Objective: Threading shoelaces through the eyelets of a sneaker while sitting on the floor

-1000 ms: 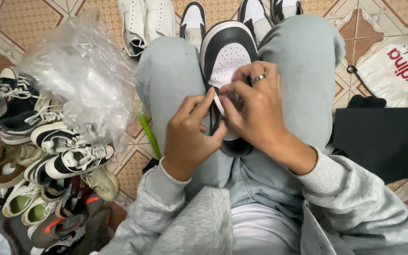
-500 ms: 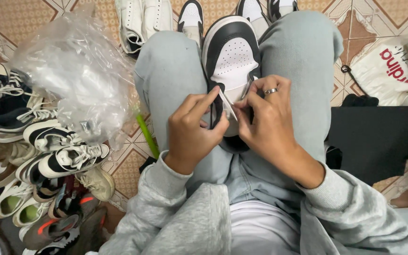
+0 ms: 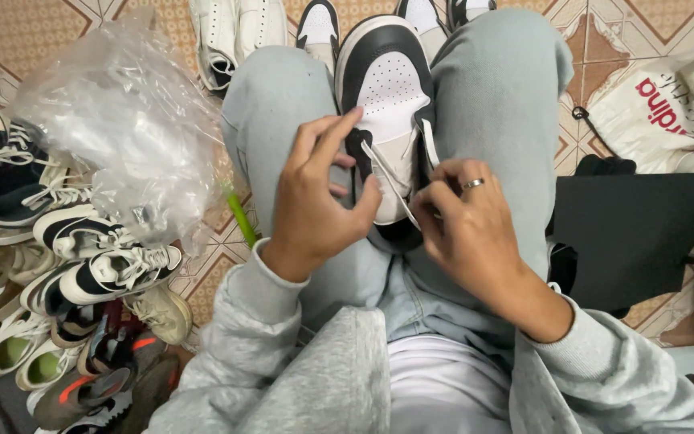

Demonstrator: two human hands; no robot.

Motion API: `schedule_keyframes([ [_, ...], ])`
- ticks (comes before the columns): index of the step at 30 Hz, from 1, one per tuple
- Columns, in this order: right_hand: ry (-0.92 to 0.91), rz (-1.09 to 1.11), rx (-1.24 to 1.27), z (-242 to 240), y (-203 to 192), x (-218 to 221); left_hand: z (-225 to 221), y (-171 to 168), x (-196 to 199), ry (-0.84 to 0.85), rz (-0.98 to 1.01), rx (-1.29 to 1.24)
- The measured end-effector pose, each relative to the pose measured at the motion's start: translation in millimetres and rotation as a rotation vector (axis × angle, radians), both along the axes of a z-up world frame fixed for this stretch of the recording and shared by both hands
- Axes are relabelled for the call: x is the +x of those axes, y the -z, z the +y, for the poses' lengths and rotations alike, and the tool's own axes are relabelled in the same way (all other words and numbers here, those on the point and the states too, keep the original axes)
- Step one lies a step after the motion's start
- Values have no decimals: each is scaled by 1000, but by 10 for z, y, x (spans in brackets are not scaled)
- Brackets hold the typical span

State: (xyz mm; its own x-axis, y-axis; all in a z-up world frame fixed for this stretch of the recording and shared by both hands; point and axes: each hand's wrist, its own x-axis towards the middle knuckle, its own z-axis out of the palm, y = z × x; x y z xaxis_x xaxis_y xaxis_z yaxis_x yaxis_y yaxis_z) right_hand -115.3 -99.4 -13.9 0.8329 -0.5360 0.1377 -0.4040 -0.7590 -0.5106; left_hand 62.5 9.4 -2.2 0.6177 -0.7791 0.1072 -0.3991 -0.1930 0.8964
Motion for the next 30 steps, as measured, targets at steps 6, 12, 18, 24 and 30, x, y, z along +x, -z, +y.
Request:
schedule_keyframes([
  [6,178,-95,365,-223,-118,-88,-213,115,-110,-45,-355,-33],
  [12,109,88,311,-268,-286,-9,-502,211,-201,-38,-598,72],
  [18,53,244,81,-333,-149,18,-642,265,-221,-88,-677,120],
  [24,110,147,740,-529,-278,36,-647,368,-242,-67,-711,160],
  [30,24,-61,1069,-779,-280,-18,-559,257,-285,-2,-608,209],
])
